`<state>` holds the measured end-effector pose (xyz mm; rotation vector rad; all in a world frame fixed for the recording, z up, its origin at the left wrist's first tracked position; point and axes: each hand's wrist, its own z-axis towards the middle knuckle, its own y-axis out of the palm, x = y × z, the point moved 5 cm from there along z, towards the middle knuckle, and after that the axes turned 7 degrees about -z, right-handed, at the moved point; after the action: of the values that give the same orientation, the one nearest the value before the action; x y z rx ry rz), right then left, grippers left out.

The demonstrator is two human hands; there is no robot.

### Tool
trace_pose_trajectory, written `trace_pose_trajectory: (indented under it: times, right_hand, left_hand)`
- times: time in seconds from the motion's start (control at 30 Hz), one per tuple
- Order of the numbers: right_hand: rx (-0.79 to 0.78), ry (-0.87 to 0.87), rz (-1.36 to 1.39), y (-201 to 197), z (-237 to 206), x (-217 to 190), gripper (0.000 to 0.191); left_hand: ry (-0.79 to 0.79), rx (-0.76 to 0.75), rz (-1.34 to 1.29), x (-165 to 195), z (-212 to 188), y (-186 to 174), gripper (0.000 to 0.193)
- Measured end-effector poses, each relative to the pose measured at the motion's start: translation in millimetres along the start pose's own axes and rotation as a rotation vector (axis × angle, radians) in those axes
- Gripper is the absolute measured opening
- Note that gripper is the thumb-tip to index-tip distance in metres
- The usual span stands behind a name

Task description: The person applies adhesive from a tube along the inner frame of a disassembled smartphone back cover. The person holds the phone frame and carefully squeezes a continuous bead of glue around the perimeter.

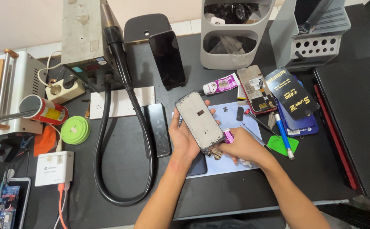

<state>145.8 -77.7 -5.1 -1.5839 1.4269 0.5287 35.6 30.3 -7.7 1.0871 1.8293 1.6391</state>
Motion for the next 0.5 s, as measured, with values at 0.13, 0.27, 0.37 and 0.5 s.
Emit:
trace_pose_trajectory:
  times: [0.13, 0.27, 0.37, 0.5]
  right_hand:
    - [-0.051, 0.036, 0.088, 0, 3, 7, 0.018]
    - [-0.095, 0.051, 0.262, -9, 4, 16, 0.016]
    - [-0.04, 0.098, 0.35, -14, 8, 21, 0.017]
    - [0.022, 0.082, 0.492, -22, 16, 18, 0.016]
  left_hand:
    - [0.004, -0.001, 0.002, 4, 1, -1, 0.072]
    - [0.073, -0.021, -0.035, 21, 5, -1, 0.07]
    - [0.139, -0.026, -0.032, 37, 4, -1, 0.069]
    - [0.162, 0.006, -0.046, 46, 2, 0, 0.068]
